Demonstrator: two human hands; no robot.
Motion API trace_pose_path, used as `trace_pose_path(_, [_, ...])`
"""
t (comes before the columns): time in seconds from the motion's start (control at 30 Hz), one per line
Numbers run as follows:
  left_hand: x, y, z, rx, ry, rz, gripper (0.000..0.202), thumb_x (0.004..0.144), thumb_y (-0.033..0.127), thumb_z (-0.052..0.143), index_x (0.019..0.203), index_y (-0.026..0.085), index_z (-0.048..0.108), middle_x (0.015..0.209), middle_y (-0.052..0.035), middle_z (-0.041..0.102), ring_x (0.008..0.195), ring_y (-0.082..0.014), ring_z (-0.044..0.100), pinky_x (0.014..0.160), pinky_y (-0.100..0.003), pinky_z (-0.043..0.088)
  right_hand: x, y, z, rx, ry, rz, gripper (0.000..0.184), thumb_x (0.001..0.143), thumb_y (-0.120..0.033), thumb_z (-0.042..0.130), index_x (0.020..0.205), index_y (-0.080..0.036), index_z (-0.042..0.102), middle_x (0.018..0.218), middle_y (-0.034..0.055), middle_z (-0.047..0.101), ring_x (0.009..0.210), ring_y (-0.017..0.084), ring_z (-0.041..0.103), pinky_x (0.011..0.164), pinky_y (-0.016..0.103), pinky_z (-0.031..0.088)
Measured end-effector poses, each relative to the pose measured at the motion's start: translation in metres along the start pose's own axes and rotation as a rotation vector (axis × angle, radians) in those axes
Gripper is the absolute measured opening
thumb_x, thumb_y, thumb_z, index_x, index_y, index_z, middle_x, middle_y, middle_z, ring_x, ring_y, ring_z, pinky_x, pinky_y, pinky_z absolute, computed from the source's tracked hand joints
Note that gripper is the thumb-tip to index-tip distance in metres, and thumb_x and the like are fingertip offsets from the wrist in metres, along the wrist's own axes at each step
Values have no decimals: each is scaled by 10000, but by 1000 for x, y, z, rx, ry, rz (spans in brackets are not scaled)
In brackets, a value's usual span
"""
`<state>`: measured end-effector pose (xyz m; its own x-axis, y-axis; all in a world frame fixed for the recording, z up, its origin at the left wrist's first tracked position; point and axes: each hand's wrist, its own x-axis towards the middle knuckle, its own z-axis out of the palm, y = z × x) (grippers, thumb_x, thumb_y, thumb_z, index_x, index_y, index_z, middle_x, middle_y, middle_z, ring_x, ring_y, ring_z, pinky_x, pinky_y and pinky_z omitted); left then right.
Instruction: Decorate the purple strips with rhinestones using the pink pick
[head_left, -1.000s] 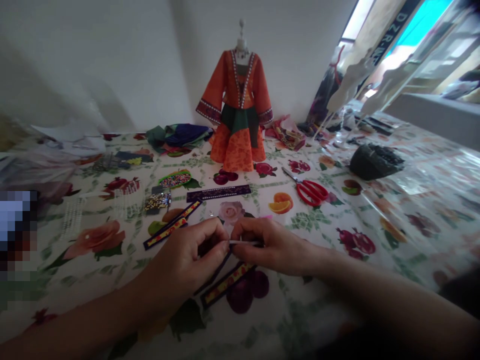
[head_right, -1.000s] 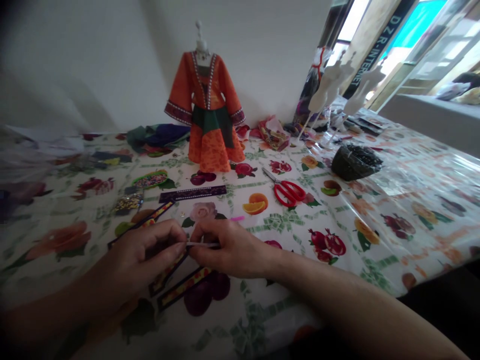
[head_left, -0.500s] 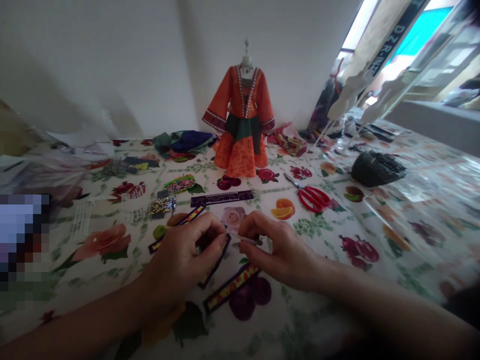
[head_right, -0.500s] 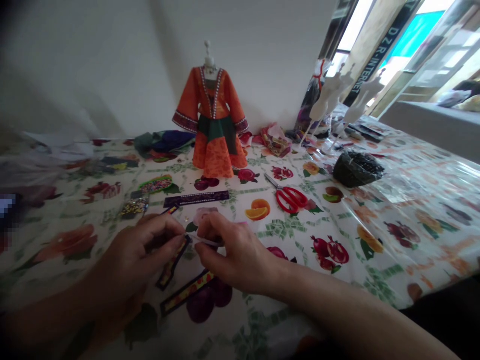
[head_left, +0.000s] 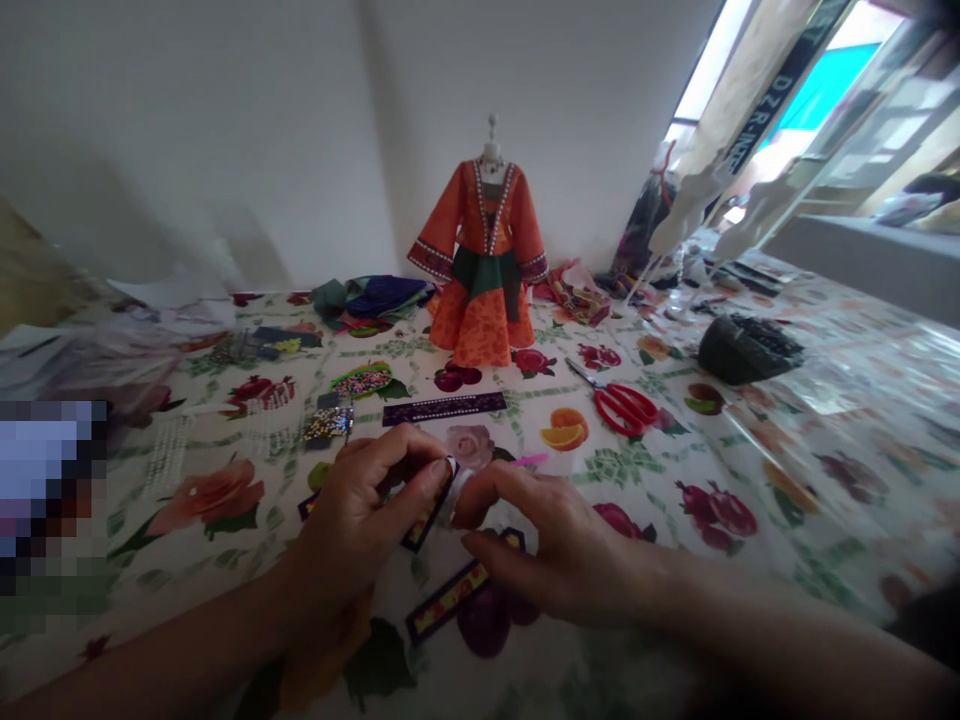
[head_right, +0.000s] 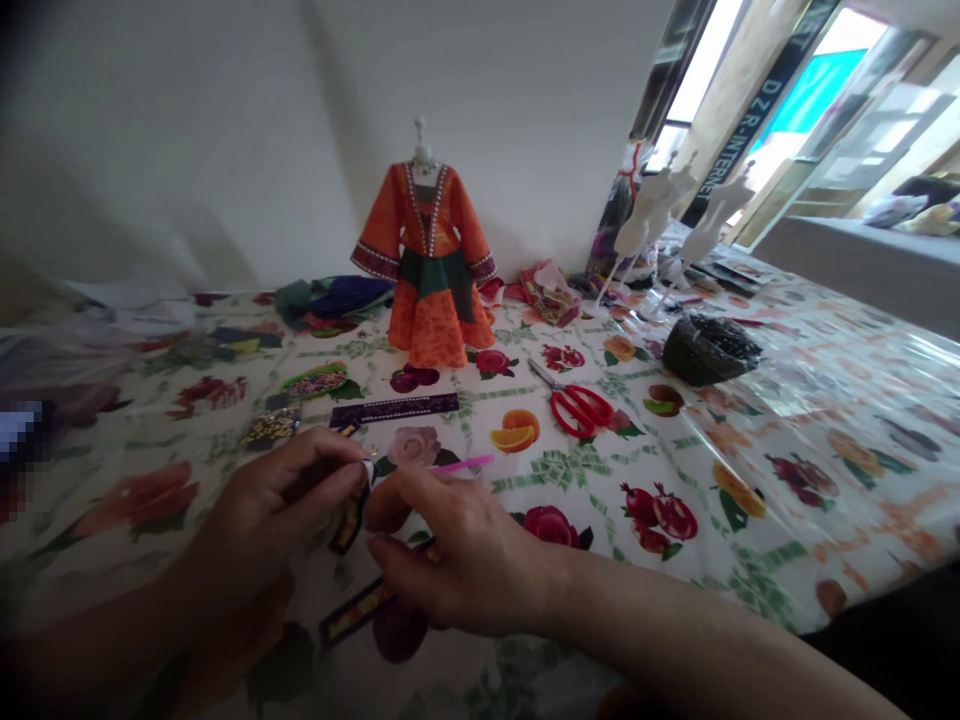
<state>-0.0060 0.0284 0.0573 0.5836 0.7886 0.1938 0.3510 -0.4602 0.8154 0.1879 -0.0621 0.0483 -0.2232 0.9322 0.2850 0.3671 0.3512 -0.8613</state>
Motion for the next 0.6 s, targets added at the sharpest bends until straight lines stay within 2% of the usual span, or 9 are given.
trace_pose_path(0.17, [0, -7, 0, -111, 85, 15, 86, 961, 274, 607, 907, 278, 674, 823, 46, 674, 747, -145, 629, 680, -254, 497, -1, 1, -1, 16, -61, -49, 73, 929, -148, 642, 971, -197, 608, 863, 1, 690, 648, 99, 615, 645, 218, 524])
trace_pose_path(0.3, [-2, -19, 0, -124, 172, 80, 76, 971, 296, 609, 927, 308, 669, 792, 63, 665, 659, -131, 609, 556, -207, 481, 1, 3, -2, 2, -48, -143, 26, 950, -158, 613, 947, -183, 616, 814, 5, 687, 677, 100, 645, 631, 184, 523])
trace_pose_path(0.43, [-2, -25, 5, -96, 227, 98, 96, 934, 401, 672, 925, 310, 702, 829, 33, 717, 667, -172, 654, 528, -228, 536, 7, 12, -8, -82, -50, -263, 91, 987, -209, 560, 906, -187, 594, 779, 15, 682, 690, 110, 639, 653, 187, 535])
trace_pose_path(0.57, [-6, -27, 9, -175, 356, 16, 68, 912, 398, 672, 918, 333, 692, 840, 53, 727, 745, -179, 714, 605, -210, 595, 11, 20, -17, -179, -24, -272, 102, 991, -219, 551, 909, -185, 602, 795, 20, 686, 705, 110, 647, 672, 186, 535])
trace_pose_path(0.6, [-8, -29, 9, -190, 320, 5, 70, 914, 399, 677, 928, 332, 688, 858, 52, 729, 753, -182, 720, 607, -210, 601, 11, 21, -19, -201, -10, -263, 96, 986, -214, 552, 912, -184, 607, 800, 20, 684, 707, 110, 646, 671, 186, 532])
